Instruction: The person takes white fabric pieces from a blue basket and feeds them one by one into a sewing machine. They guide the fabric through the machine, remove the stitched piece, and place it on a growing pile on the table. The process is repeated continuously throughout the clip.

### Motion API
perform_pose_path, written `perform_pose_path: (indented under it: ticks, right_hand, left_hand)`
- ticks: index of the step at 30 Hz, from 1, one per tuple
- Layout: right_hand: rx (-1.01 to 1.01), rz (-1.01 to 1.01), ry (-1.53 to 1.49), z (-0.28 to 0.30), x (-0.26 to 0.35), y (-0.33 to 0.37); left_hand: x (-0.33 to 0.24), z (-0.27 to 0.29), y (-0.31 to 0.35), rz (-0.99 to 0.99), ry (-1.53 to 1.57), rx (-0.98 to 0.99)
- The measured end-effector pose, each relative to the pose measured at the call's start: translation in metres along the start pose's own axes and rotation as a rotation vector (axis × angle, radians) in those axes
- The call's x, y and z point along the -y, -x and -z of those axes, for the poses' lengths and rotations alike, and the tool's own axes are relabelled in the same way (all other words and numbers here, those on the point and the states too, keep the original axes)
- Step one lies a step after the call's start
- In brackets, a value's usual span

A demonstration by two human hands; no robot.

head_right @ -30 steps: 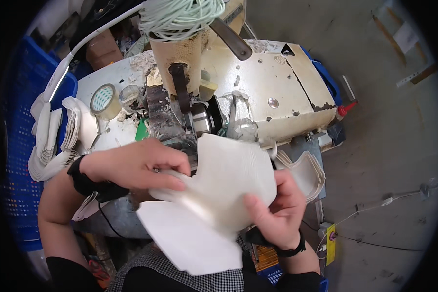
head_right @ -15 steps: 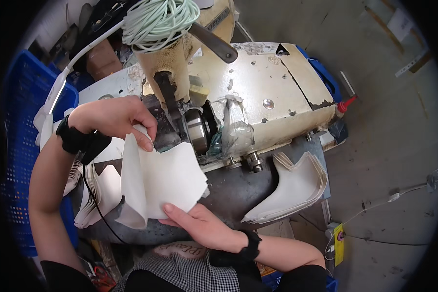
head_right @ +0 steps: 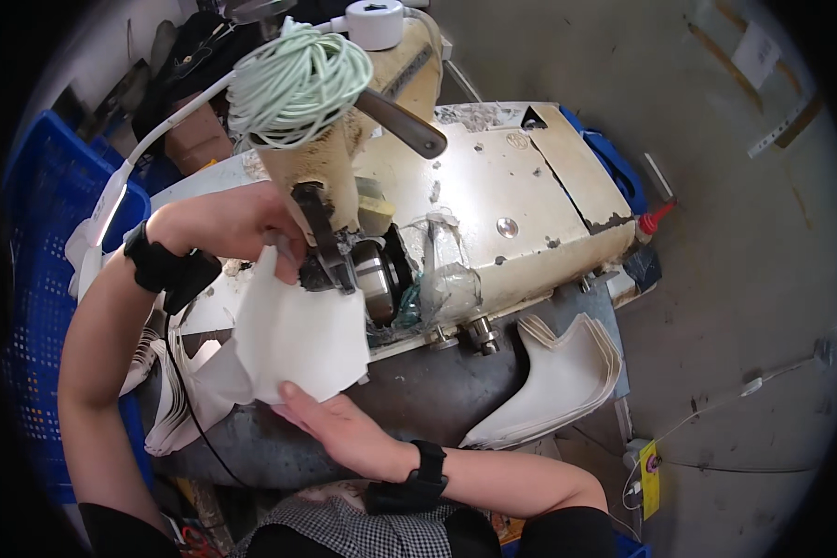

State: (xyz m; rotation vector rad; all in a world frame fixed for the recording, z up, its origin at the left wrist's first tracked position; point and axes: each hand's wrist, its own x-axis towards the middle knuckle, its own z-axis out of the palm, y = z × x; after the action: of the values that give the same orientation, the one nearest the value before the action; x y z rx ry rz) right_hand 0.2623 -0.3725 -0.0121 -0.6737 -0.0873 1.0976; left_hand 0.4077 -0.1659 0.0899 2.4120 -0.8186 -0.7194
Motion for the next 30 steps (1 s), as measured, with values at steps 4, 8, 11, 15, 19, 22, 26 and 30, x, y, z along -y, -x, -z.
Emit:
perform_pose_path:
  ticks: [4, 8, 11, 15, 19, 22, 26, 30]
  right_hand:
    - [-0.050, 0.009, 0.110, 0.012, 0.008, 0.016]
    - [-0.161, 0.155, 0.402, 0.023, 0.017, 0.031]
    - [-0.203, 0.099, 0.497, 0.038, 0.027, 0.040]
    - [-0.296, 0.224, 0.503, 0.048, 0.039, 0.051]
    - [-0.431, 0.305, 0.718, 0.053, 0.069, 0.057]
    - [-0.435, 0.340, 0.673, 0.052, 0.083, 0.059]
    - [-0.452, 0.328, 0.757, 0.056, 0.090, 0.056]
    - [-0.479, 0.335, 0.835, 0.054, 0.105, 0.059]
  left_hand:
    - [0.007, -0.014, -0.001, -0.007, 0.129, -0.152]
    - [0.005, -0.027, 0.000, 0.006, 0.180, -0.220]
    - [-0.001, -0.032, 0.002, 0.052, 0.195, -0.260]
    - [-0.014, -0.042, 0.001, 0.046, 0.118, -0.333]
    - [-0.019, -0.042, 0.005, 0.157, 0.106, -0.261]
    - [-0.026, -0.033, 0.013, 0.340, 0.120, -0.217]
    - [-0.022, -0.041, 0.011, 0.282, 0.038, -0.306]
    - [-0.021, -0.055, 0.006, 0.261, 0.011, -0.365]
